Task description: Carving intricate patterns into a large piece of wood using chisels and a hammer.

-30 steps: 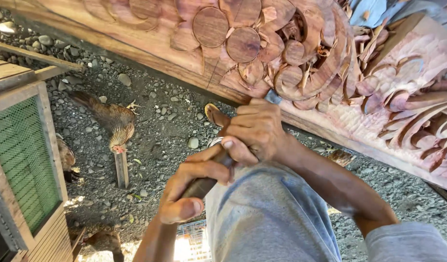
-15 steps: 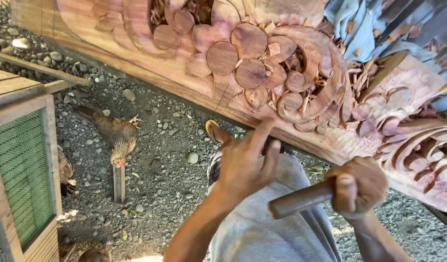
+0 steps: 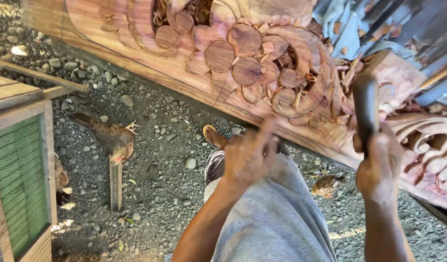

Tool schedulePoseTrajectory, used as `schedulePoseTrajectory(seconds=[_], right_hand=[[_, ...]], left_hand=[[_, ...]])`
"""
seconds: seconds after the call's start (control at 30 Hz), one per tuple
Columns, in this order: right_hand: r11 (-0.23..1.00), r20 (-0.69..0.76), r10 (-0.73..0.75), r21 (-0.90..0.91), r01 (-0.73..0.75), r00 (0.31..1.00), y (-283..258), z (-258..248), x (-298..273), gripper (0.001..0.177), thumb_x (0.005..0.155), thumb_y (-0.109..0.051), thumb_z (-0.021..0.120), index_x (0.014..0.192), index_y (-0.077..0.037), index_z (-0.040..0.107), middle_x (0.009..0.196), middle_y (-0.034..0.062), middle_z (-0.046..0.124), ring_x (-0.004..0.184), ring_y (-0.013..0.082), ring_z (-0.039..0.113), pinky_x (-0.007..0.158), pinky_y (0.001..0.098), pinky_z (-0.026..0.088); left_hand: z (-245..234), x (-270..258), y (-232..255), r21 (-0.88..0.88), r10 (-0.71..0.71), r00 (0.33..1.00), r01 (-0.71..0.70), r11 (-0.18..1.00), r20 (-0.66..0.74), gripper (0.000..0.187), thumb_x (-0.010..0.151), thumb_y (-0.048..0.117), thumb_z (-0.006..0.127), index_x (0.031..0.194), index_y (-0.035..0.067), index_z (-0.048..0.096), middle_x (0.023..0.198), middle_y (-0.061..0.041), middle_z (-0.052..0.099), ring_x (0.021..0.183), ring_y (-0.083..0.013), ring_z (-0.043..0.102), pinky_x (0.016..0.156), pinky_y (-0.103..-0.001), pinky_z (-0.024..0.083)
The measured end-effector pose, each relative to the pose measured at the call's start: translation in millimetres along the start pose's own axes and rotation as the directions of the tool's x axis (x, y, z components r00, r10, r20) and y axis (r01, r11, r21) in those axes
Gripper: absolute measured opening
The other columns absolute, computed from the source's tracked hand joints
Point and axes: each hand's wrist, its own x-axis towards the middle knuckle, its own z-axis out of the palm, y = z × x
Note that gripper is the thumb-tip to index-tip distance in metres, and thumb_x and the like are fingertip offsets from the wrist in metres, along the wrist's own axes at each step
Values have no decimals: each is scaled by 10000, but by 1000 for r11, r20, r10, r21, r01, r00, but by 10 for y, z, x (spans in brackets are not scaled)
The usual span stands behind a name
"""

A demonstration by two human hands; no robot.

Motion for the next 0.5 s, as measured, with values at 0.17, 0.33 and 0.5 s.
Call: schedulePoseTrajectory(seconds=[0.17, 0.33, 0.5], right_hand=[[930, -66, 7, -367, -31, 998, -650, 473, 609, 269, 1101, -113, 550, 1345, -3, 573, 974, -12, 557, 837, 57, 499, 748, 226, 424], [819, -103, -121, -572, 41, 987, -724, 732, 1353, 332, 1050, -54, 597, 1381, -77, 607, 845, 2, 578, 685, 91, 532, 611, 247, 414], [797, 59, -472, -399, 454, 880, -144, 1468, 1712, 735, 967, 63, 570, 1619, -59, 252, 1491, 300, 499, 1358, 370, 508, 1093, 422, 463]], left_hand=[[-70, -15, 67, 71, 89, 990, -82, 994, -109, 607, 1008, 249, 621, 1574, 154, 423, 779, -149, 577, 602, -359, 600, 596, -515, 493], [-177, 30, 54, 169, 67, 998, -69, 983, 18, 614, 917, 247, 670, 1496, 184, 478, 732, -173, 602, 543, -361, 613, 512, -511, 484], [-41, 14, 226, 245, -64, 998, 58, 968, 17, 660, 948, 224, 649, 1533, 51, 396, 753, -220, 627, 578, -411, 609, 529, -534, 487]])
